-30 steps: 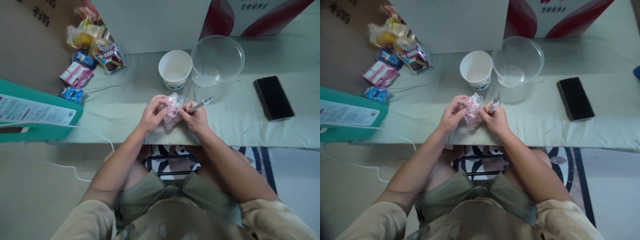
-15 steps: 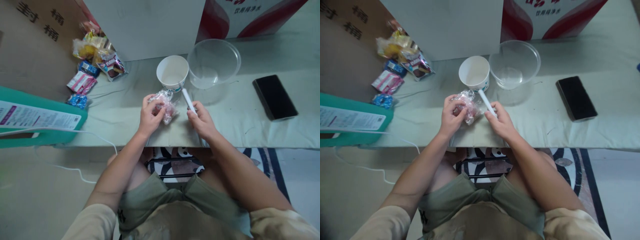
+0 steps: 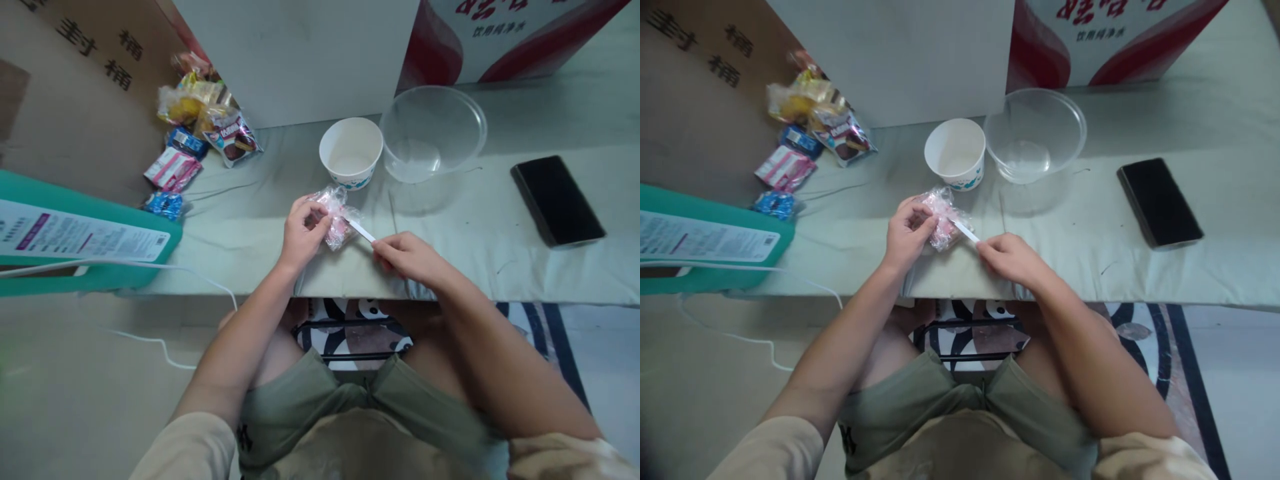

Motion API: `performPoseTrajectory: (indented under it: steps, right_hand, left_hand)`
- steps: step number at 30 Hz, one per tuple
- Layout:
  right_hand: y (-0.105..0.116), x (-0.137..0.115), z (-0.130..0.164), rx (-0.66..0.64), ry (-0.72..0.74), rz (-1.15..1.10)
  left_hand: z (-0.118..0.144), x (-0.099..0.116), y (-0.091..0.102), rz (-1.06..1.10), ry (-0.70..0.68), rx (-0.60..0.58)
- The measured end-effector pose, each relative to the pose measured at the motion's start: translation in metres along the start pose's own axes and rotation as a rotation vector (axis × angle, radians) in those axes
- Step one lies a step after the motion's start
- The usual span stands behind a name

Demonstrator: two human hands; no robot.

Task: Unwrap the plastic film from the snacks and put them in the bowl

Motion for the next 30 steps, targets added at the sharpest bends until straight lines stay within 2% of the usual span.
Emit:
performPoseTrajectory:
  steps: [3, 5, 6, 11, 14, 16, 18, 21, 23, 25, 27, 30]
  right_hand:
    - [0.012, 0.013, 0.014, -0.08, -0.057, -0.021]
    - [0.026, 0.018, 0.021, -0.051, -0.035, 0.006]
    - [0.035, 0.019, 0.022, 0.006, -0.016, 0.027]
    - [0.083, 0.02, 0.026, 0.59, 0.101, 0.308]
    - [0.089, 0.011, 0.029, 0.838, 0.179, 0.528]
    - [0.084, 0.002, 0.032, 0.926, 0.261, 0.585]
    - [0.067, -0.013, 0.031, 0.858, 0.431, 0.567]
    - [0.03, -0.037, 0.028, 0.62, 0.697, 0.492]
    - [0.013, -0.048, 0.024, 0.526, 0.769, 0.471]
    - [0.007, -0.052, 0.018, 0.469, 0.749, 0.473]
    - [0.01, -0.048, 0.012, 0.447, 0.688, 0.448]
    - [0.035, -0.036, 0.013, 0.55, 0.635, 0.287]
  left_hand:
    - [-0.001, -0.002, 0.003, -0.002, 0.012, 0.012]
    - [-0.003, -0.005, 0.007, -0.029, 0.009, 0.024]
    - [-0.005, -0.008, 0.01, -0.04, 0.01, 0.03]
    - [-0.021, -0.03, 0.022, 0.09, 0.029, 0.045]
    - [-0.027, -0.036, 0.024, 0.156, 0.092, 0.013]
    - [-0.026, -0.031, 0.025, 0.142, 0.137, -0.001]
    - [-0.02, -0.022, 0.025, 0.125, 0.177, -0.053]
    - [-0.006, -0.013, 0.015, 0.123, 0.277, -0.255]
    - [0.0, -0.012, 0.013, 0.09, 0.315, -0.358]
    - [0.0, -0.012, 0.02, 0.047, 0.307, -0.353]
    - [-0.003, -0.014, 0.032, 0.024, 0.279, -0.275]
    - [-0.007, -0.016, 0.049, -0.006, 0.262, -0.173]
Point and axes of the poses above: each hand's wrist, its own z-axis away from the middle knuckle, its own y-axis out of the back of the hand, x = y × z, the point moved 8 cm from there along -z, towards the middle knuckle, and after that the axes turned 3 degrees about -x, right-handed, at the moved point
